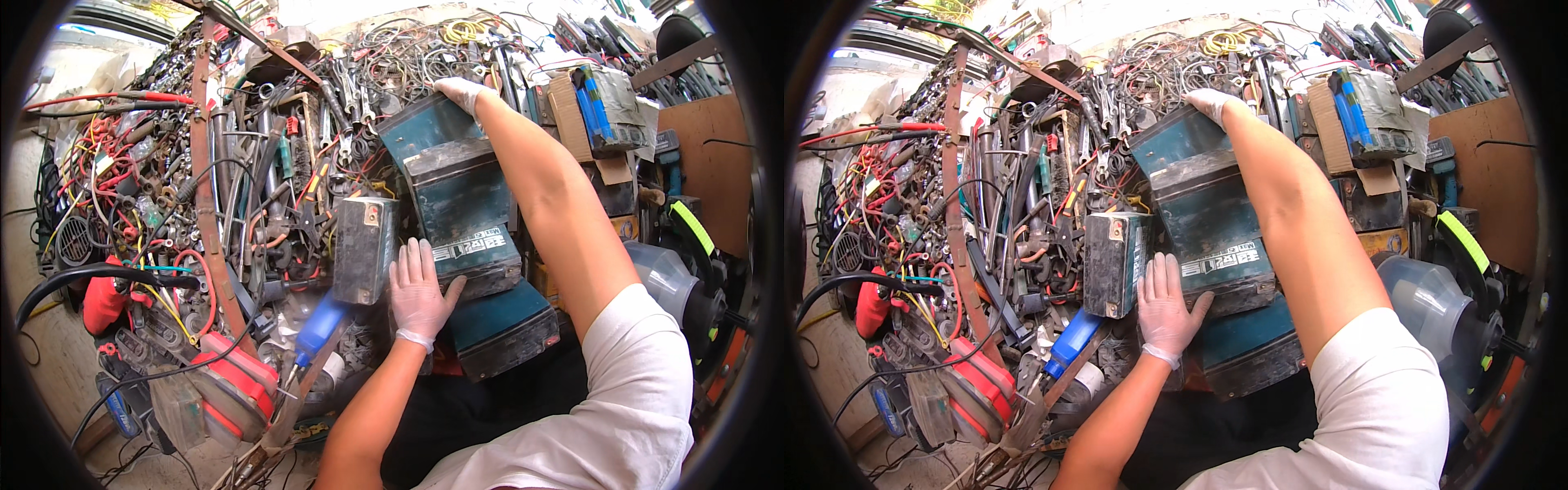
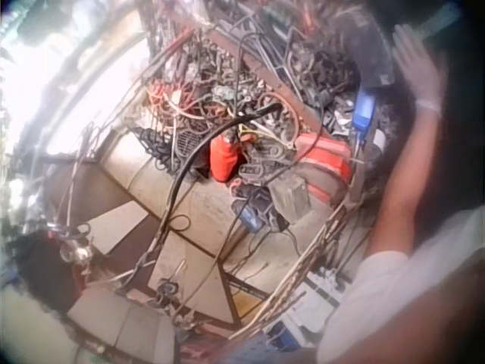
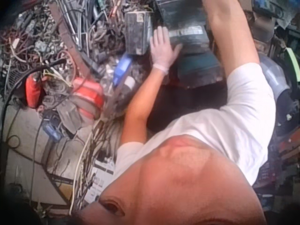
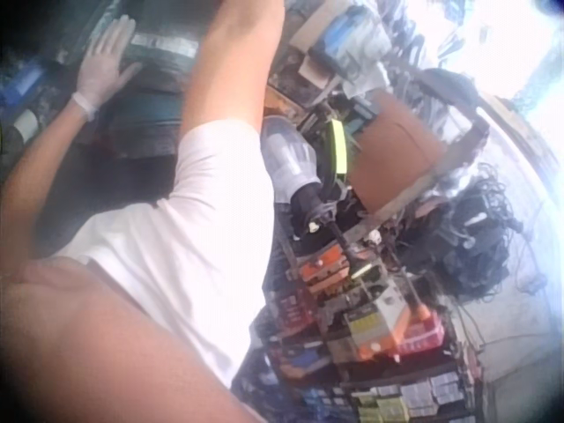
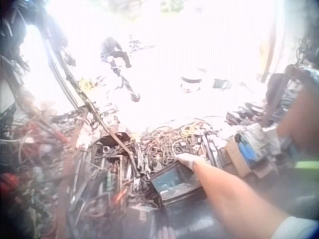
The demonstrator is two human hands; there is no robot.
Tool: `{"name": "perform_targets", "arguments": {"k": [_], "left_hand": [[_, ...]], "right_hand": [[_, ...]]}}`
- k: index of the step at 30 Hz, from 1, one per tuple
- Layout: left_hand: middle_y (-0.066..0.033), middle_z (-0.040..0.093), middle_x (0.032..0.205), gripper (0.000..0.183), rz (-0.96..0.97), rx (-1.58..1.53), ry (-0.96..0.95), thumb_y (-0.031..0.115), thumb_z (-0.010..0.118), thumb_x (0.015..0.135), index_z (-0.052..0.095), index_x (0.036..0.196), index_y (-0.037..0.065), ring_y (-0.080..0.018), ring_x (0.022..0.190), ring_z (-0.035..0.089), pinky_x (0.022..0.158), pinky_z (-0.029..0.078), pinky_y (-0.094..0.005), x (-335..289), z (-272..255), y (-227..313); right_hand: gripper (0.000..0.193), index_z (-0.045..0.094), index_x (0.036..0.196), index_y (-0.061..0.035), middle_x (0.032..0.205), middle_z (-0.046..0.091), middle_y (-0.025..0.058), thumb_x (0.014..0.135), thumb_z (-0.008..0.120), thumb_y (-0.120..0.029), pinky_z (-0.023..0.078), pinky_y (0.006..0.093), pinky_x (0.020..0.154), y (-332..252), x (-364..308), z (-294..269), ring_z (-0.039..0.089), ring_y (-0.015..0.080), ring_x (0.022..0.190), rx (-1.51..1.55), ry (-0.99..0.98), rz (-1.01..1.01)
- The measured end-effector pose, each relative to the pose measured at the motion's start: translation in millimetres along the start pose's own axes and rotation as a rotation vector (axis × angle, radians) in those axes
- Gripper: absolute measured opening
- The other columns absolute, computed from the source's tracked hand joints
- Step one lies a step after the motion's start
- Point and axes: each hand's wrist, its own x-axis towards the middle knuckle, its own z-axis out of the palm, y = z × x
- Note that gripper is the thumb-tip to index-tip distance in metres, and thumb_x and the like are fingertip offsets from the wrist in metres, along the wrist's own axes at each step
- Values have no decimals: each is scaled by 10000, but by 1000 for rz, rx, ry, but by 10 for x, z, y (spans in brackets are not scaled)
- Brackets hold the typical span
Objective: The person sorts through a pile of used batteries in a cluttered workshop, picking up individual units, turning them over, and stacking them. The person then walks outside carrying a battery and a power drill toward a parked electric scooter.
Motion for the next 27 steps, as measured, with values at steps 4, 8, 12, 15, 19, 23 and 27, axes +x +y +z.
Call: {"name": "perform_targets", "arguments": {"k": [4,8,12,15,19,23,27], "left_hand": [[-300,301,1637,1056,26,30,36,647,653,900,286,1584,-70,-429,1509,327,1240,249,-549,31,29,19],[-289,311,1636,1061,-1,74,58,707,593,905,313,1578,-63,-420,1503,338,1236,270,-524,33,42,36],[-293,297,1642,1074,-6,67,45,709,590,904,295,1582,-69,-423,1514,319,1244,254,-523,33,46,29],[-295,261,1660,1090,-10,41,24,703,592,911,256,1595,-76,-417,1545,273,1259,221,-524,36,57,21],[-288,257,1665,1092,-11,33,47,704,587,913,248,1599,-74,-410,1548,271,1263,213,-521,28,74,16],[-285,256,1667,1106,-16,46,47,710,589,907,240,1600,-78,-410,1550,266,1271,194,-516,34,90,13],[-279,270,1665,1089,-20,60,79,738,544,917,276,1591,-75,-403,1548,277,1269,207,-503,27,89,11]], "right_hand": [[371,741,960,-67,896,716,45,940,603,-411,468,304,820,-68,-153,-20,603,154,867,234,-103,-4],[408,691,1202,-1,1159,705,129,915,654,-288,486,334,958,-336,-642,26,632,213,1080,64,-91,-291],[480,628,1347,-35,1299,649,122,913,648,-240,396,305,1087,-366,-1072,-44,552,202,1240,170,-106,-270],[463,628,1336,-48,1226,653,71,906,641,-221,413,295,1049,-291,-1227,-76,558,169,1174,222,-68,-264],[425,646,1294,-59,1177,670,66,942,696,-293,438,319,1028,-181,-1399,-161,580,173,1137,196,-12,-215],[362,666,1262,-57,1195,687,87,996,659,-301,457,324,1035,-62,-1580,-315,610,181,1148,45,-14,-326],[458,649,1306,-72,1251,704,121,1002,652,-415,474,340,1063,12,-1617,-309,643,221,1198,8,-19,-315]]}}
